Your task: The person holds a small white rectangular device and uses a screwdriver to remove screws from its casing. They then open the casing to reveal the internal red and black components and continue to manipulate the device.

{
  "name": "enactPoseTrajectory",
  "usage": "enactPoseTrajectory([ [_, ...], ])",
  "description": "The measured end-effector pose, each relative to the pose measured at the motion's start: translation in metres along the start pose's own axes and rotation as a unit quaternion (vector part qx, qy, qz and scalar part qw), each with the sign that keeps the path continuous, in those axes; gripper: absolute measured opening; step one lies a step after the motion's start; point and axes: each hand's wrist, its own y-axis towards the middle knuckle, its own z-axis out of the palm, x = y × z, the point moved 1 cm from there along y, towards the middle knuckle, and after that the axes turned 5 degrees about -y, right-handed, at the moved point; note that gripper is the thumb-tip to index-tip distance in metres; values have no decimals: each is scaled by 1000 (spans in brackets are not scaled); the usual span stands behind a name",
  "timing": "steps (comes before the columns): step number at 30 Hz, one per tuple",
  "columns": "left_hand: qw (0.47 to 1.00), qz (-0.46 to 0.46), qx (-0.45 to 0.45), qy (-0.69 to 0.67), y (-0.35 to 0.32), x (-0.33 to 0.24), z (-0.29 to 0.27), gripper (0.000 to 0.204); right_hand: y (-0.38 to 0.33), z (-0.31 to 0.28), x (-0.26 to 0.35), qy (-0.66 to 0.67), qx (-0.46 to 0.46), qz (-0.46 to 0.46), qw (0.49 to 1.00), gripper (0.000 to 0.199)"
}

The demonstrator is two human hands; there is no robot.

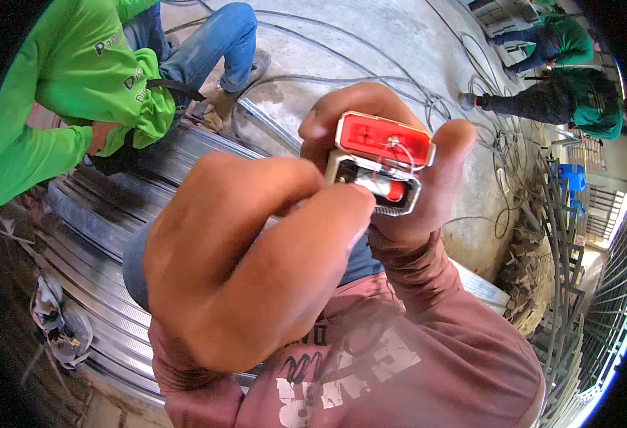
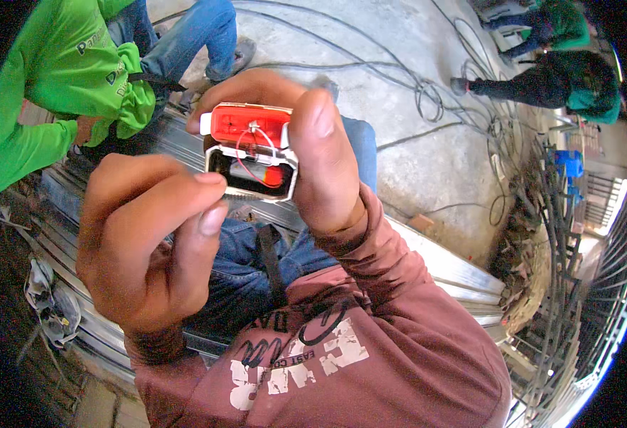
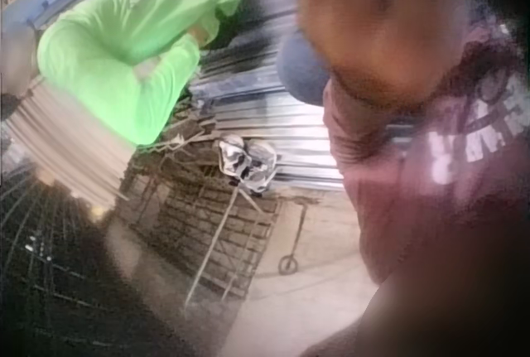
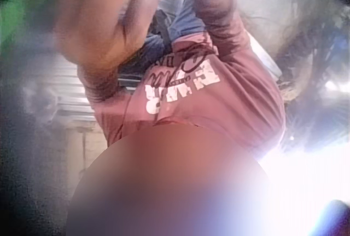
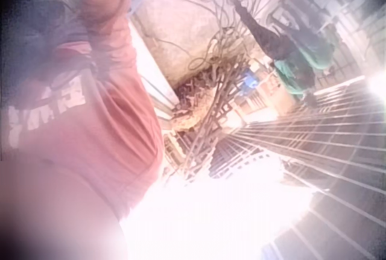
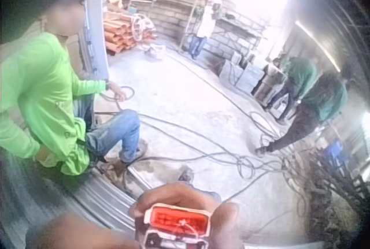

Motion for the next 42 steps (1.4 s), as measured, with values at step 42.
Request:
enactPoseTrajectory([
  [42, 998, -61, 20, 12, 1, 13, -5, 15, 3, 8, -1, -177, -94, 3, 980, 79],
])
